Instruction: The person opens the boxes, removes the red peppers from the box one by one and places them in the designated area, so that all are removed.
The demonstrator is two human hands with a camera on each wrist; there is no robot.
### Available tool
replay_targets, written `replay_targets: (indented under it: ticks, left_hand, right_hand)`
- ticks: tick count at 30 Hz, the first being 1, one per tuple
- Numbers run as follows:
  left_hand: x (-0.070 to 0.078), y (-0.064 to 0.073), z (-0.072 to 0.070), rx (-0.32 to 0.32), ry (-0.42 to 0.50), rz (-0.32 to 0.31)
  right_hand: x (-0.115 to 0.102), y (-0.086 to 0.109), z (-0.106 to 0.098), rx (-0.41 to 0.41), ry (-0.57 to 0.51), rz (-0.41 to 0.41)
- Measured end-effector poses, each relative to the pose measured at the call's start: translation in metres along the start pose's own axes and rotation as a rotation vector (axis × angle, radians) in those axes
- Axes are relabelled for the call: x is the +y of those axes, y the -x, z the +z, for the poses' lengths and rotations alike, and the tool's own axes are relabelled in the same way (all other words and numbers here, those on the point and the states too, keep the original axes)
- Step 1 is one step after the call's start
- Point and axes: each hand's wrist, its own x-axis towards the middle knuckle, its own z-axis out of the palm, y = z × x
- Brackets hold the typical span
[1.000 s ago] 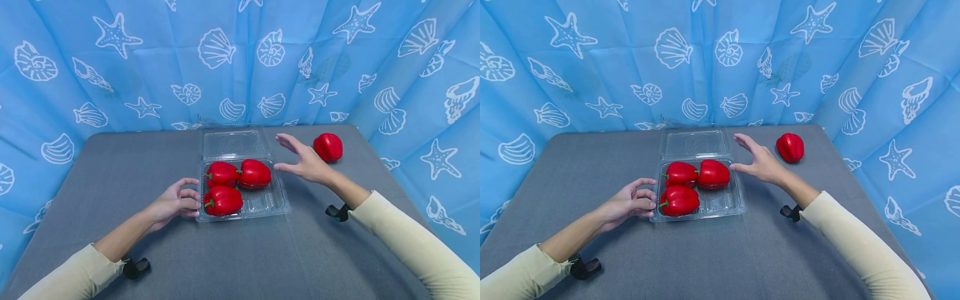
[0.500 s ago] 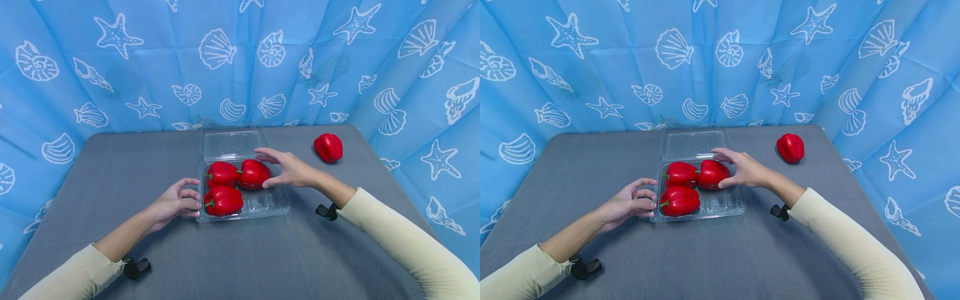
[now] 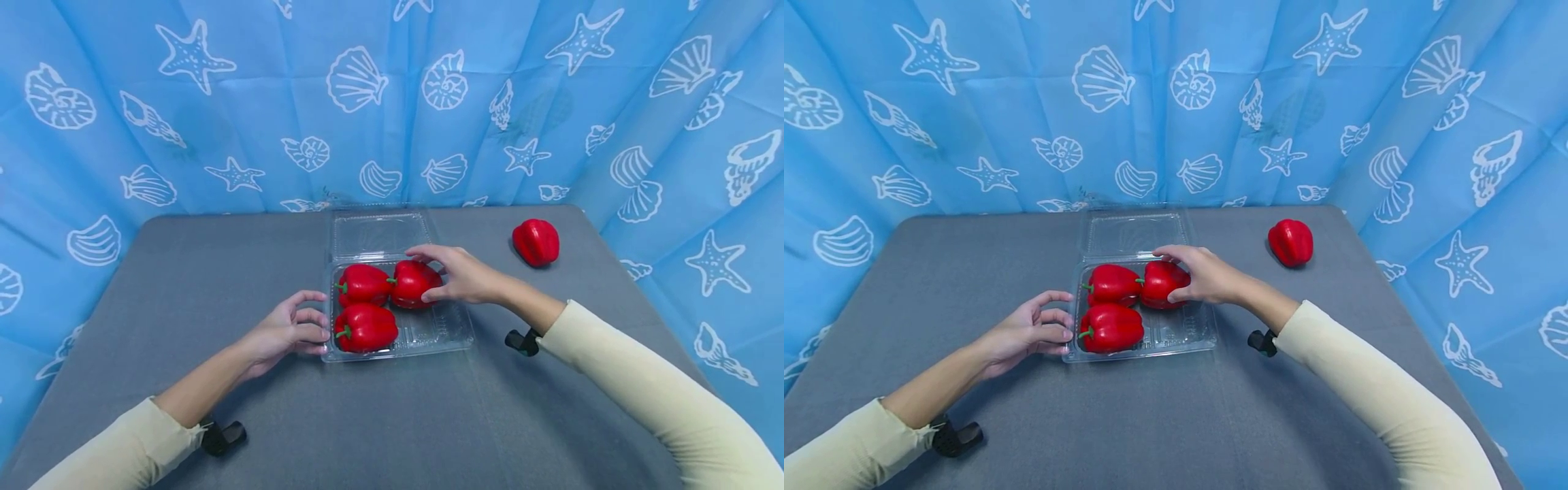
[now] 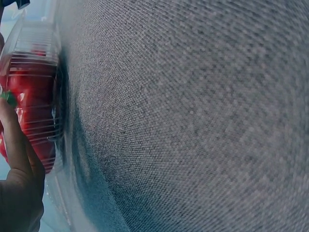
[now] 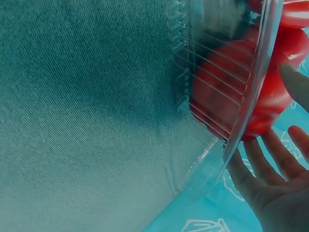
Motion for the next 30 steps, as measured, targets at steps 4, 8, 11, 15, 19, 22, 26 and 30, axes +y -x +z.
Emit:
replay_targets:
  ticks: [4, 8, 11, 15, 19, 22, 26, 30]
  left_hand:
    - [0.0, 0.001, 0.0, -0.002, 0.01, -0.004]
    - [0.0, 0.001, 0.0, -0.004, 0.009, -0.002]
    - [0.0, 0.001, 0.0, -0.007, 0.007, 0.002]
    - [0.0, 0.001, -0.001, -0.011, 0.006, 0.006]
    - [0.0, 0.0, -0.001, -0.011, 0.011, 0.005]
    - [-0.001, 0.0, -0.001, -0.013, 0.011, 0.004]
    - [0.0, 0.0, -0.001, -0.015, 0.012, -0.002]
    - [0.0, 0.0, -0.001, -0.009, 0.006, -0.005]
  right_hand:
    - [-0.002, -0.003, -0.001, -0.032, 0.039, 0.017]
    - [-0.005, -0.005, -0.002, -0.069, 0.051, 0.034]
    - [-0.006, -0.006, -0.002, -0.075, 0.064, 0.039]
    - [-0.008, -0.006, 0.0, -0.07, 0.089, 0.049]
    - [-0.009, -0.007, 0.001, -0.074, 0.101, 0.058]
    - [-0.009, -0.007, -0.001, -0.082, 0.101, 0.057]
    - [-0.011, -0.008, -0.007, -0.082, 0.098, 0.039]
    - [-0.014, -0.006, -0.014, -0.085, 0.092, 0.023]
